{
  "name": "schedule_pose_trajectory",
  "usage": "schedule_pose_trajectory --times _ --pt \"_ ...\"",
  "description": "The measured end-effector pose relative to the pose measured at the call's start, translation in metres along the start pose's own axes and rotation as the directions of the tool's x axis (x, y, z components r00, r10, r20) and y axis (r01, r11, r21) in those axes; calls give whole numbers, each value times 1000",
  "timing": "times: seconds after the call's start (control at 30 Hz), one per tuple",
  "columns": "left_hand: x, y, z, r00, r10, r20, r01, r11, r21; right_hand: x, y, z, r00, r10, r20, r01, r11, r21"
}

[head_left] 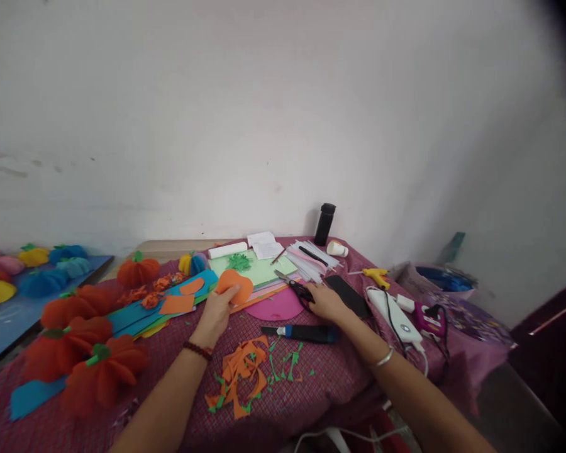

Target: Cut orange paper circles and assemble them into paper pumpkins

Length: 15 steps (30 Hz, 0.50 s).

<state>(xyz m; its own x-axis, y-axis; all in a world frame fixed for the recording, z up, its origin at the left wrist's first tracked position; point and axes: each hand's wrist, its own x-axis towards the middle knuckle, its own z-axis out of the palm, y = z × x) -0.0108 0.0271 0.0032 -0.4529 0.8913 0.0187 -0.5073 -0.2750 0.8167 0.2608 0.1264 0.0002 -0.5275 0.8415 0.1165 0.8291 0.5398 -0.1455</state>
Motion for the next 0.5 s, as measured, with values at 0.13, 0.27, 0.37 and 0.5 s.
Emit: schedule_pose_trajectory --times 0.13,0.27,0.37,0.5 --pt "-4 4 3 1000 17 -11 -17 1000 -21 6 5 -7 1000 17 12 -17 999 33" --pt "-8 8 8 1000 27 -2 -27 999 -16 1 13 -19 987 157 19 -157 961 228" --pt "-11 10 11 999 32 3 -32 999 8 -10 3 -29 990 141 8 -130 891 435" --pt "-14 14 13 1000 28 3 -28 1000 -13 -27 -32 -33 994 -105 10 65 678 732"
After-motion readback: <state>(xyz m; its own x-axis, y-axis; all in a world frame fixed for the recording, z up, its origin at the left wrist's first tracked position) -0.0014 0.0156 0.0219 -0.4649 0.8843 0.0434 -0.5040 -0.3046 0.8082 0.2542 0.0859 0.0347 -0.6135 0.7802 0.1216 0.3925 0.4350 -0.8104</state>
